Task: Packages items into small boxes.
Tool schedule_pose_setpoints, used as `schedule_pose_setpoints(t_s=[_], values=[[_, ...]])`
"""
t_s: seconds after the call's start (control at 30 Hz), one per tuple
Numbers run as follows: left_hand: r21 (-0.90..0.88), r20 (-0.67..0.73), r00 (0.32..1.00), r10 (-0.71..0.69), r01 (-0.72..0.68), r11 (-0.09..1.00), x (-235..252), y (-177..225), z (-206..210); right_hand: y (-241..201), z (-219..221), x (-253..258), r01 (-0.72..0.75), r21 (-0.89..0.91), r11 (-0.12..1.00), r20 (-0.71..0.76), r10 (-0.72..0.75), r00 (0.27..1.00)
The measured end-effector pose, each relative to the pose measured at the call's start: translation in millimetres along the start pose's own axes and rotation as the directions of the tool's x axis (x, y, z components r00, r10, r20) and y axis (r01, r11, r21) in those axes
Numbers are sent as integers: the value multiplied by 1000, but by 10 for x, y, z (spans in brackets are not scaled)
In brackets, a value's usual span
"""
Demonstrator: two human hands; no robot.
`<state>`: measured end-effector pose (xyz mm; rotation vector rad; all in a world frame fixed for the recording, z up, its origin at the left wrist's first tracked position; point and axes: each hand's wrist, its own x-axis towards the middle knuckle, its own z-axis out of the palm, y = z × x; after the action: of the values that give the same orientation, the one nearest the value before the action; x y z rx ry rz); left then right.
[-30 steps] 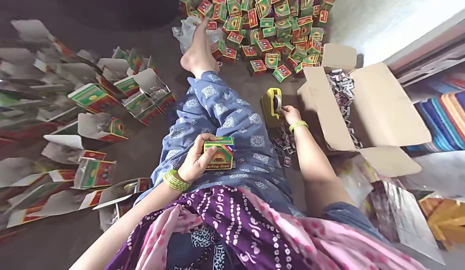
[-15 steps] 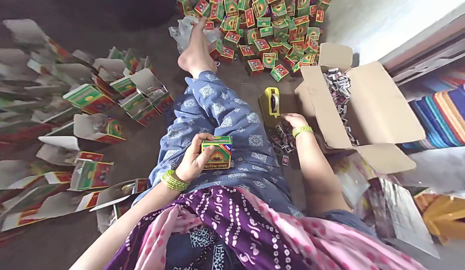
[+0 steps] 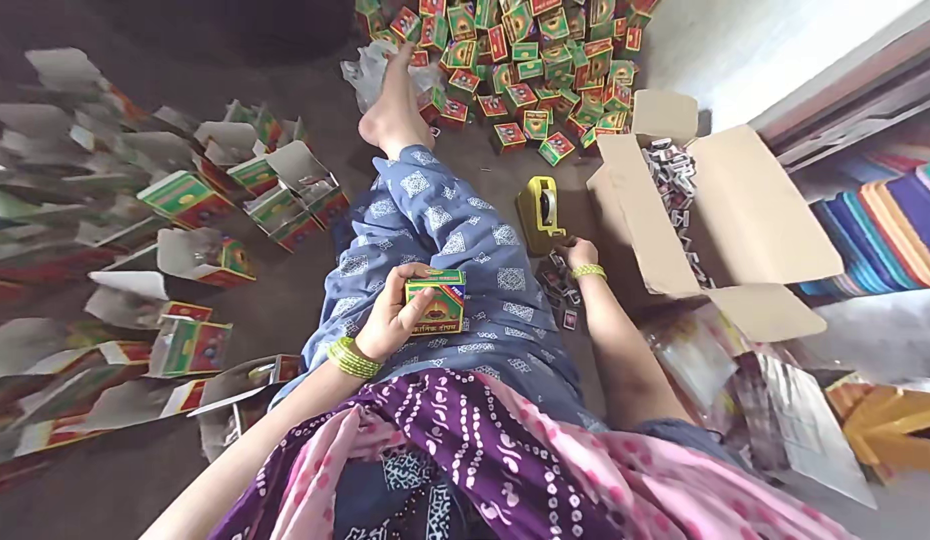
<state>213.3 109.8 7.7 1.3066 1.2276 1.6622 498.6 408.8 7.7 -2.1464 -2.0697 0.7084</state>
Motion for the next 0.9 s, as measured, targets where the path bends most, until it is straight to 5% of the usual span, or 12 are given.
schedule_pose_setpoints(t_s=[0.1, 0.2, 0.37, 0.5, 0.6, 0.9], values=[[9, 3, 1000, 6, -7, 1000, 6, -9, 3, -138, -32, -231, 184, 393, 901, -25, -189, 982], [20, 6, 1000, -22, 21, 1000, 13, -21, -8, -569, -117, -831, 232, 766, 599, 39, -403, 914], [25, -6, 1000, -14, 14, 1000, 22, -29, -3, -1181, -106, -1805, 189, 910, 368, 132, -692, 710], [30, -14, 999, 31, -31, 999, -14, -52, -37, -1356, 92, -2078, 78, 891, 448, 293, -698, 653], [-17, -4, 1000, 6, -6, 1000, -20, -14, -27, -1404, 224, -2111, -1, 872, 490, 348, -618, 705], [29, -10, 999, -31, 32, 999, -28, 53, 8, -1412, 398, -2108, 87, 839, 537, 235, -501, 833]])
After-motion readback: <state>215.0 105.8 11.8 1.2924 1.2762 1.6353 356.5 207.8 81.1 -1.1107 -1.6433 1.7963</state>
